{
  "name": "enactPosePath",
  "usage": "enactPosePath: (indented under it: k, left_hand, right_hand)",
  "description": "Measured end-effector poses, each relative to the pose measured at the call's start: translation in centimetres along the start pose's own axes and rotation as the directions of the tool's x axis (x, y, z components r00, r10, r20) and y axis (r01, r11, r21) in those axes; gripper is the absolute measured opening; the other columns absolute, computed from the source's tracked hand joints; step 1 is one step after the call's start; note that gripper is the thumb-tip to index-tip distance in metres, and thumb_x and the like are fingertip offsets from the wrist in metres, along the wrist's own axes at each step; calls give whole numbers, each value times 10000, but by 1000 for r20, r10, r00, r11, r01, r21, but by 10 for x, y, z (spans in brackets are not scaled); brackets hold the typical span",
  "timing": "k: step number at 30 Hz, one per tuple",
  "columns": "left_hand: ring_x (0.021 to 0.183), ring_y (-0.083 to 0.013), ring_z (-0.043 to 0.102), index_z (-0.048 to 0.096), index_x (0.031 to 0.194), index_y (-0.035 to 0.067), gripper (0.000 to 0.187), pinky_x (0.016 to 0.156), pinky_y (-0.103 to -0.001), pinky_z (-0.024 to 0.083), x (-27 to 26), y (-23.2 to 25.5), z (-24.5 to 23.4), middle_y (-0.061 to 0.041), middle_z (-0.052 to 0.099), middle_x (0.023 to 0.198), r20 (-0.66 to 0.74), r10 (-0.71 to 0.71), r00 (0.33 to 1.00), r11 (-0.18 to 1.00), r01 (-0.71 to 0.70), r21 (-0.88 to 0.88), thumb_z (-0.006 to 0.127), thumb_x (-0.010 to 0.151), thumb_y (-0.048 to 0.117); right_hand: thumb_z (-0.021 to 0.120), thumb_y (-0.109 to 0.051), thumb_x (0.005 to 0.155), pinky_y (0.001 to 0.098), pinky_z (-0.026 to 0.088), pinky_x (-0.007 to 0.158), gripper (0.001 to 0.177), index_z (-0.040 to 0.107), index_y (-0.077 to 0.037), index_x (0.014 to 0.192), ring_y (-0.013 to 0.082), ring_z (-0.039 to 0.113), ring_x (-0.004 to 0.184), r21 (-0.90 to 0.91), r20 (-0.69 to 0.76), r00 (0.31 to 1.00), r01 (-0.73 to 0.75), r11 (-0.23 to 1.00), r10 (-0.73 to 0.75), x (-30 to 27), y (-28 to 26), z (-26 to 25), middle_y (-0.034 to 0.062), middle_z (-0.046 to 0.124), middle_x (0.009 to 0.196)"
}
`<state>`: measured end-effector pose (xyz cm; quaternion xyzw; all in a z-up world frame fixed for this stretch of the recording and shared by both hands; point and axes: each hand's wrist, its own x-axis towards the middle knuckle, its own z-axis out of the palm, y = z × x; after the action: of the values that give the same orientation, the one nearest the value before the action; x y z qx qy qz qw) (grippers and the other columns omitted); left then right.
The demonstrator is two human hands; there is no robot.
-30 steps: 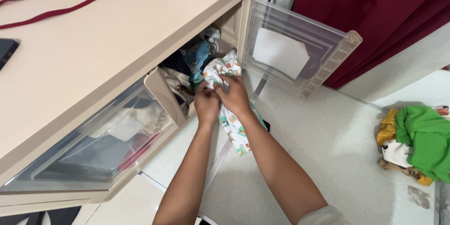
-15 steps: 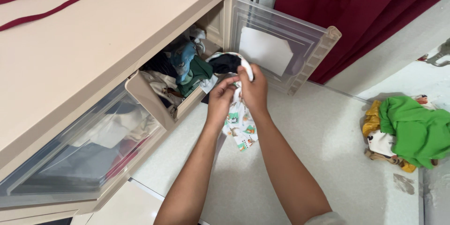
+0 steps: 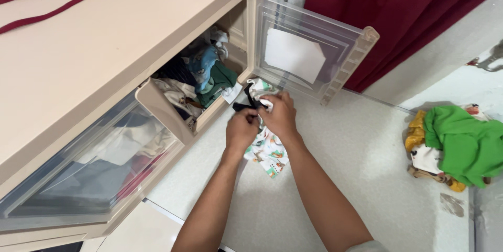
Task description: The person opens a cabinet door, takes out various garments one at a time, and places them onto a white surface in different piles.
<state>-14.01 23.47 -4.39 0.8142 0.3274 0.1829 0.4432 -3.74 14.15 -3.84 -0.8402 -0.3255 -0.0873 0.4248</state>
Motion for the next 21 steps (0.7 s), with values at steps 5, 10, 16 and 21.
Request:
enactPosePath:
  k: [5,10,16,21]
  left_hand:
    - [1182,-384,584,707,1136,85,307,1008,-414,496,19,8,-33,-259,625,1181,-376,207,903,972,-232,-22,684,830,94]
    - [1397,-525,327,643,1365,57,555,1133,-517,346,43,8,-68,-426,407,1411,-554,255,793,966,-239,103,686,812,69]
    - [1362,-526,349,640,1338,13,544,1137,-519,339,86,-42,-71,-460,403,1425,-580,261,772,956,-124,265,738,813,112]
    - [1145,-338,726,728,1234,68,314,1042,-380,532,86,-54,-69,-186,744,1260,-516,247,820,967,-173,187,631,934,65]
  right_hand:
    - [798,-165,734,498,456,932,274,772,-132,1005,330,637,1098,29,-84,979,186,982,-184,22,-46,3,125,699,1122]
    - [698,-31,832,371,561,930,344,703,-70,1174,285,716,1063,405,110,977,123,906,-181,40,-74,36,132,718,1194]
    - [604,79,843,317,581,860,518,605,-71,1339,219,733,1006,529,237,945,67,846,-223,45,-82,72,133,710,1265]
    - [604,38,863,319,590,795,536,580,-95,1382,208,736,910,545,349,932,-122,830,-92,45,-67,87,123,709,1268]
